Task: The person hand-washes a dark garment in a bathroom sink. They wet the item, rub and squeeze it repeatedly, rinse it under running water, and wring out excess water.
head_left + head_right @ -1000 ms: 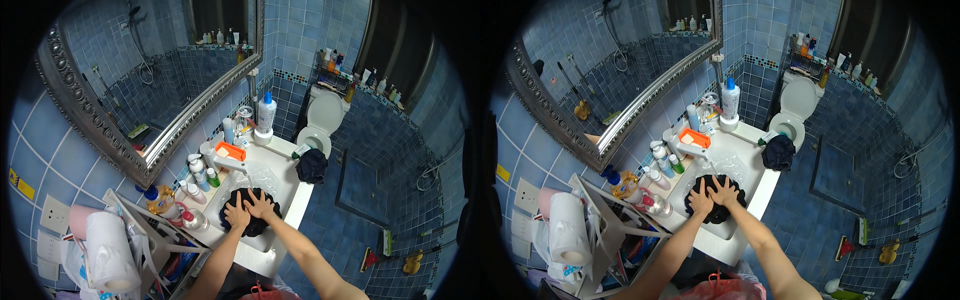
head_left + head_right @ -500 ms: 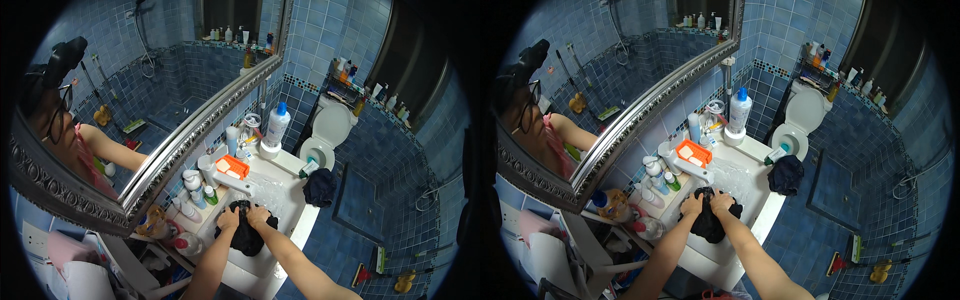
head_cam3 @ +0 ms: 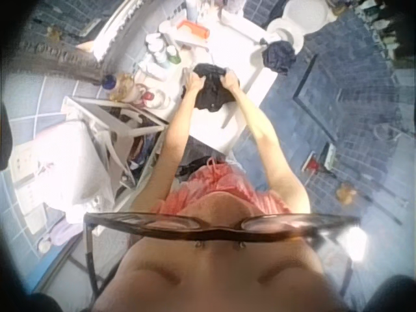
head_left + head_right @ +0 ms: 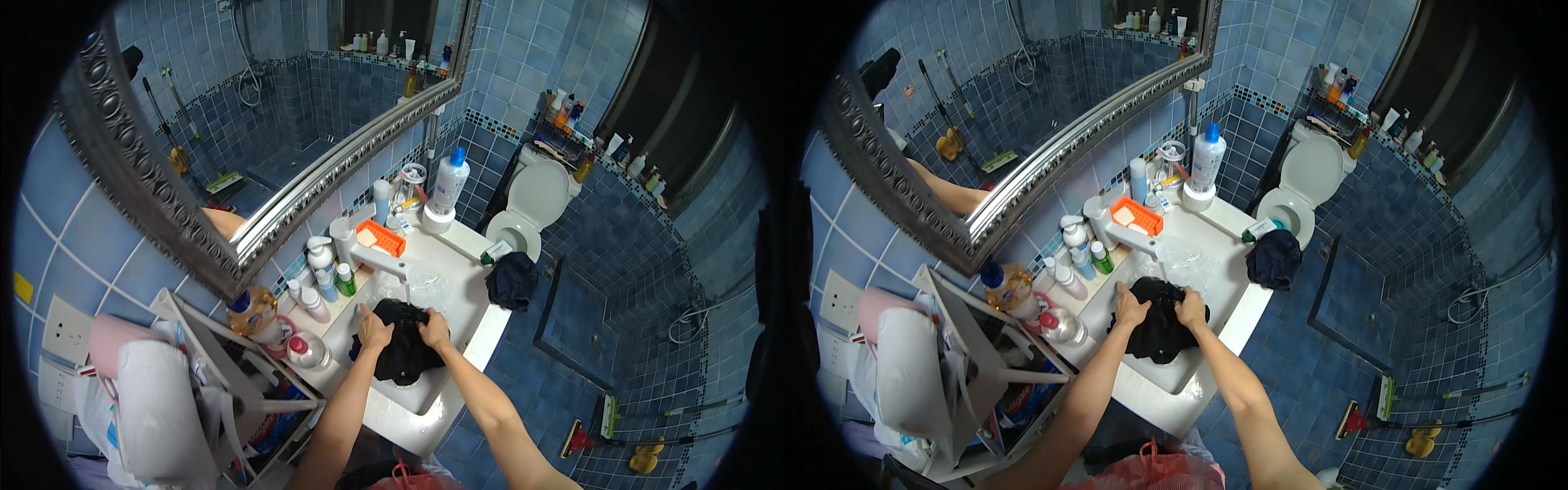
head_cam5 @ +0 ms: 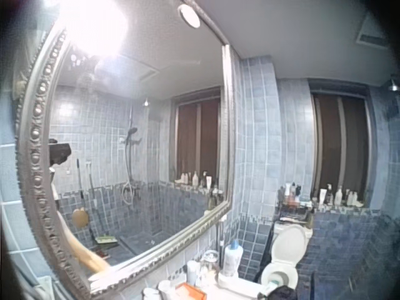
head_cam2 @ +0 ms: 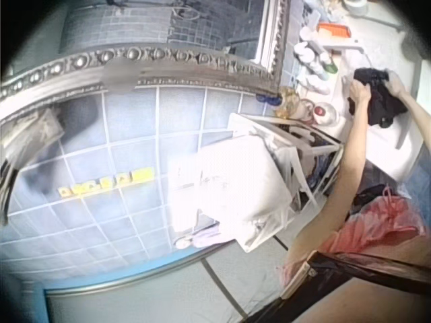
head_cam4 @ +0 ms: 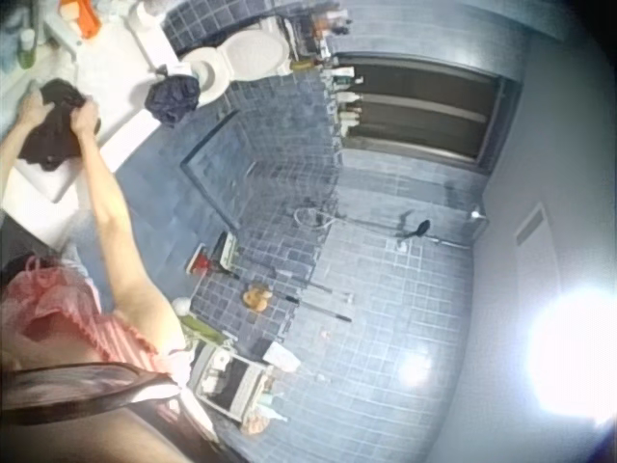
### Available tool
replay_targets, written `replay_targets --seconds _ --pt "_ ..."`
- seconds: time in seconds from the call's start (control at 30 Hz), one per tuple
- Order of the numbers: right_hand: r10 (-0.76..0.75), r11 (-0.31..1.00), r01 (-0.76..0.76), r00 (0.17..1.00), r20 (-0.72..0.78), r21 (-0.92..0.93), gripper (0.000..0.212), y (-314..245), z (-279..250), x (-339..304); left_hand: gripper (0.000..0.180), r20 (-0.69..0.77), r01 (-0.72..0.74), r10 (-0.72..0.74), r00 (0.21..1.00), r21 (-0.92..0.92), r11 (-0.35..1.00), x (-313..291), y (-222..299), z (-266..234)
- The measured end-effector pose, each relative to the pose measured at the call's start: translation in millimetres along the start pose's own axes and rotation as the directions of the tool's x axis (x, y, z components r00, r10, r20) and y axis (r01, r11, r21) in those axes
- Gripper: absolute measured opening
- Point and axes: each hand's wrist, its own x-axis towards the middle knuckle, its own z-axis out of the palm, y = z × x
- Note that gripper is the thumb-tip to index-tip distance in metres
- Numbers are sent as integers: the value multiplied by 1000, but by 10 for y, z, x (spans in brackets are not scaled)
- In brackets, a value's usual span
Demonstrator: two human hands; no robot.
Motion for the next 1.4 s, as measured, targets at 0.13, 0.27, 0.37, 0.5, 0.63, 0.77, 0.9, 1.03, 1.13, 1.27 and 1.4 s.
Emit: replay_targets --seconds 0.13,0.27,0.37,0.5,0.63,0.77,0.9,1.03,1.13,1.27,1.4 --pt "100 959 -67 989 -109 274 26 -131 -382 -354 61 151 -67 77 986 -72 995 -269 88 -291" --pt "143 720 -9 981 -135 694 18 -307 -814 -597 53 2 -194 211 977 -383 903 -745 409 -586" --pt "93 617 124 969 -229 777 18 -592 -1070 -674 53 -66 -297 302 951 -466 833 -898 587 -773" --pt "-35 545 287 947 -321 788 18 -1017 -1604 -814 44 -146 -400 396 907 -597 696 -1113 967 -1091" --pt "-162 493 437 896 -414 752 21 -1393 -2075 -902 44 -212 -479 485 848 -696 534 -1316 1352 -1524" --pt "-234 448 562 824 -516 695 23 -1589 -2296 -897 39 -292 -553 528 798 -703 447 -1602 1671 -1835" --pt "-169 427 534 840 -516 730 18 -1465 -2070 -731 34 -432 -731 590 682 -432 528 -1381 1500 -1674" --pt "-42 570 372 904 -426 733 17 -1018 -1537 -585 42 -449 -667 538 713 -199 718 -1155 1097 -1267" --pt "56 694 176 954 -296 698 19 -661 -1169 -480 45 -285 -490 434 854 -167 855 -897 723 -941" --pt "98 929 -23 978 -185 369 30 -532 -863 -394 63 -23 -214 213 977 -158 964 -419 252 -743" --pt "149 983 -164 975 -163 -80 48 -426 -584 -406 75 -63 16 -7 998 155 988 -401 248 -567"
